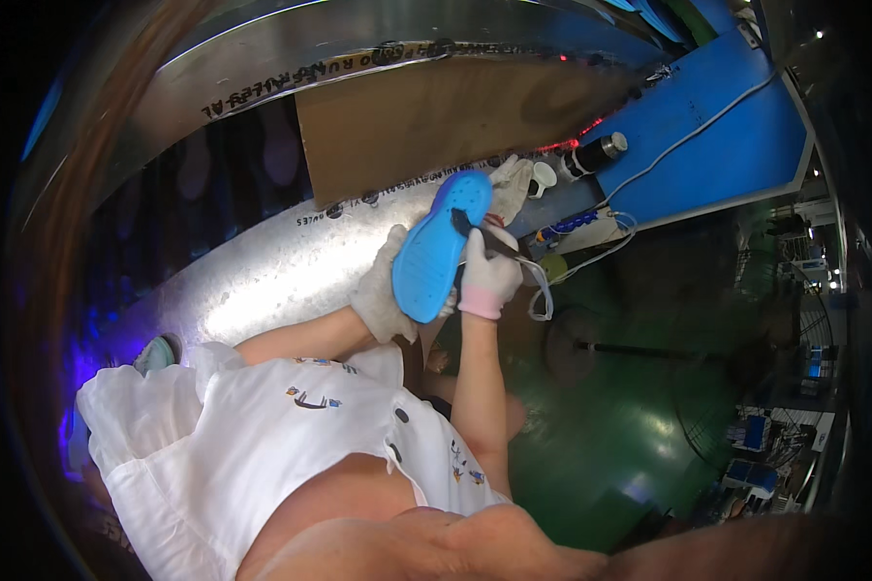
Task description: The person applies a black liquid to the outer edges of blue shoe soles using a handheld brush tool before placing the soles onto an overhead conveyor belt.
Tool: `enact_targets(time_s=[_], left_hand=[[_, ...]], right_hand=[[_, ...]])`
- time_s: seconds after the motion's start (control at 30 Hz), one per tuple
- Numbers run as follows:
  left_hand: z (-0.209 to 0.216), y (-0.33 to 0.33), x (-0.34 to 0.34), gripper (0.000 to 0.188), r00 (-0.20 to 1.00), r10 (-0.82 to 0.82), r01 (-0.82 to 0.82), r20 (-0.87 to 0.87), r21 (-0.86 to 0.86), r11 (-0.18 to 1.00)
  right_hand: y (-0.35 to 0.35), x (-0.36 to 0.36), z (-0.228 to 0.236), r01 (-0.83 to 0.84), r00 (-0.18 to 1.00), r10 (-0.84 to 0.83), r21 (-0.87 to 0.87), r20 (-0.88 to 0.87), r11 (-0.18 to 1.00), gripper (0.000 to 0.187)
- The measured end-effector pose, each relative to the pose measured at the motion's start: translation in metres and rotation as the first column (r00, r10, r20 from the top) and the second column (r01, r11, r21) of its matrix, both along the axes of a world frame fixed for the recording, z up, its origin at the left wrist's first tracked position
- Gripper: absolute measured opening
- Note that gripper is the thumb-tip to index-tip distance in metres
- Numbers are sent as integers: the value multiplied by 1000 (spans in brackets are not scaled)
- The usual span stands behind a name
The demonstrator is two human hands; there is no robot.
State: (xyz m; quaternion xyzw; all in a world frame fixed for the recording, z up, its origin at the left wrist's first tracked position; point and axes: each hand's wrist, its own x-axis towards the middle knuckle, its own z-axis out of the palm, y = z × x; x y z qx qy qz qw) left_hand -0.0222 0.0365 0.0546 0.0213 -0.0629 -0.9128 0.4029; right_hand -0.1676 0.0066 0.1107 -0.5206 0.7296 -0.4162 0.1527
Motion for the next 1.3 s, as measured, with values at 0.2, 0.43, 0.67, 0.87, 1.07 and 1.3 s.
enact_targets(time_s=[0.2,0.43,0.67,0.87,1.07,1.3], left_hand=[[37,-10,10,76,915,380,-381,136,-22,924],[84,21,-6,93,889,343,-341,304,-61,938],[112,24,0,100,830,348,-346,435,-88,934],[74,10,8,98,981,192,-193,-21,-134,972],[61,-13,10,98,933,328,-327,146,-29,945],[74,-16,21,95,938,263,-237,226,-136,962]], right_hand=[[70,15,72,-596,727,529,-20,-438,803,19],[43,23,66,-459,888,357,-505,-290,731,21],[49,15,70,-445,888,315,-453,-336,773,20],[57,15,67,-231,784,378,-333,493,914,18],[86,39,72,-521,850,498,-411,-170,748,24],[96,38,49,-466,879,440,-525,-185,712,27]])
